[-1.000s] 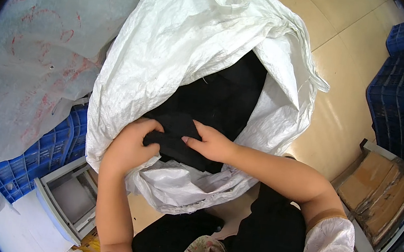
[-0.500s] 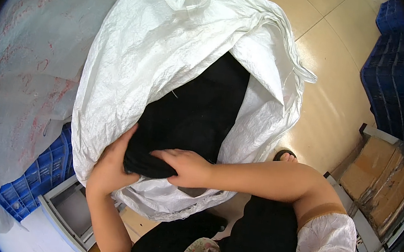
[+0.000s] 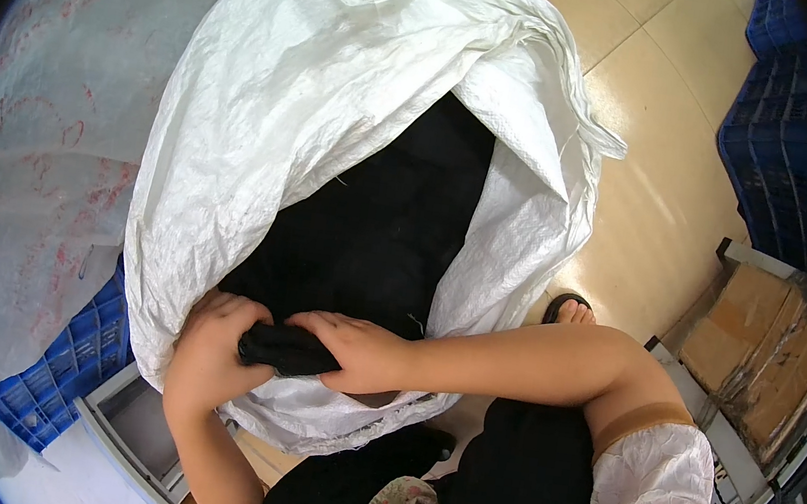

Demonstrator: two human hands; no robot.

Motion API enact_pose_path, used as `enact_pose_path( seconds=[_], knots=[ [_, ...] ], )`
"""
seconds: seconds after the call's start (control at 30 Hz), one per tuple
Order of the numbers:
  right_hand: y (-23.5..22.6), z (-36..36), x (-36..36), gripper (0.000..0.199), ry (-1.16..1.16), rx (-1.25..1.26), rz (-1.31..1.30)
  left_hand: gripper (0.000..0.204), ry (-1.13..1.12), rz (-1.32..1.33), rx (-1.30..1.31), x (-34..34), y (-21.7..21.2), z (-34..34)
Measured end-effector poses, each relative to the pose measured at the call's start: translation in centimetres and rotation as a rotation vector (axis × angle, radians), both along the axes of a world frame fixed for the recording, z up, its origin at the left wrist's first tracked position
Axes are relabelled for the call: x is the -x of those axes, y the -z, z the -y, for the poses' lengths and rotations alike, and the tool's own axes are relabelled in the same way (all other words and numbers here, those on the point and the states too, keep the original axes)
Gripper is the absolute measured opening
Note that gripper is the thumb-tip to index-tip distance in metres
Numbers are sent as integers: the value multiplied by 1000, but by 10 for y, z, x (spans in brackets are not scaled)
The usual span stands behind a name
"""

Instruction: Sorting and stacking black fabric pieces from a large bag before moving them across the factory floor.

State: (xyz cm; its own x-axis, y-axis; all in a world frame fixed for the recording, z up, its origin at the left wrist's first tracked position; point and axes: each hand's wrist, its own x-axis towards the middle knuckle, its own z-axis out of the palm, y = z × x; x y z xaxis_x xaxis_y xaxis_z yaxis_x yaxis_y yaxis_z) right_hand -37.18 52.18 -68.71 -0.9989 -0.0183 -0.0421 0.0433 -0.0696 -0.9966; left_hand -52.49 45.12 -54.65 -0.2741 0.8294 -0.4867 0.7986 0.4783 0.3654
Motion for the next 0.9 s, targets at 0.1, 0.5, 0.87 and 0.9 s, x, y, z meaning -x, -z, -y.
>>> enact_pose_path(
  seconds=[0.1,0.5,0.87,0.9],
  knots=[
    [4,-1,1,69,1,18,-10,35,-31,-25,-24,-3,-1,1],
    [13,-22,12,80,-347,739,276,34,-128,-17,84,-2,-2,6],
    [-2,-4,2,80,41,122,67,38,-162,-29,-16,1,-8,13],
    [-4,-8,2,79,41,97,77,39,-185,-15,-5,2,-11,12]
  ],
)
